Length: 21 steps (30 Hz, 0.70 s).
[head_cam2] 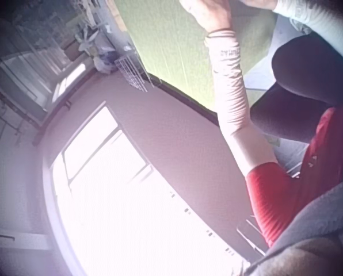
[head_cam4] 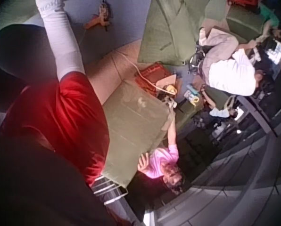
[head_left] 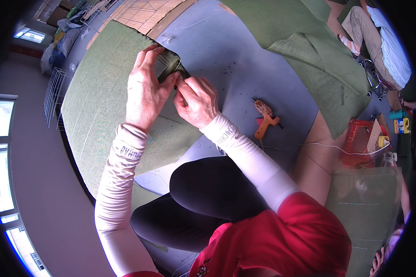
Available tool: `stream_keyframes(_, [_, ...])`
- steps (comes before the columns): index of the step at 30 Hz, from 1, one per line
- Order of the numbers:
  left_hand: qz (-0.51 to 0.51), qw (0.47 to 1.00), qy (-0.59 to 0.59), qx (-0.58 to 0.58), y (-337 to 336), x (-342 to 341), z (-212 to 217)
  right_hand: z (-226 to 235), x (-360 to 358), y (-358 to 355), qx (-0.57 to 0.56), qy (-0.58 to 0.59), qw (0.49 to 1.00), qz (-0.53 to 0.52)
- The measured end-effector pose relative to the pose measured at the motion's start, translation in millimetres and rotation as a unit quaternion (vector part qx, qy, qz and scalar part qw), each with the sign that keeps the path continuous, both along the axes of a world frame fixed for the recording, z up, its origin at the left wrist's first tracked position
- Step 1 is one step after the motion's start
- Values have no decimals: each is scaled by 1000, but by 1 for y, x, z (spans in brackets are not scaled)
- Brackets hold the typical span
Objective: Applying hot glue to upholstery foam and attaching green fabric to cover a block.
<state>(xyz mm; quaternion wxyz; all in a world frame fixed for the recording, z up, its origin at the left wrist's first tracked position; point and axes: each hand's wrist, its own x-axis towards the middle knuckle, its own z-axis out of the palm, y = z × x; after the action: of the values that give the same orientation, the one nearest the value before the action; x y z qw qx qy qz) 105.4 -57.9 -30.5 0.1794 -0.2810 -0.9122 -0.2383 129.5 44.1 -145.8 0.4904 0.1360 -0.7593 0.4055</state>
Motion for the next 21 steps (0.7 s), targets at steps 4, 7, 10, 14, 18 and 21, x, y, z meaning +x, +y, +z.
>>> stream_keyframes(4, [11,1000,0,-5,1,2,2,-2,4,2,28,-30,999,-12])
stream_keyframes(7, [14,1000,-5,-4,3,4,0,-6,7,5,40,-43,998,-15])
stream_keyframes(10, [11,1000,1,-13,2,2,2,-8,6,7,42,-43,998,-4])
stream_keyframes(14, [13,999,21,-45,1,2,1,-15,8,14,39,-51,998,22])
stream_keyframes(18, [9,999,15,-45,-1,2,0,-13,5,20,-107,-81,987,86])
stream_keyframes(21, [10,999,12,-47,0,2,1,-3,-14,21,-214,-125,963,103])
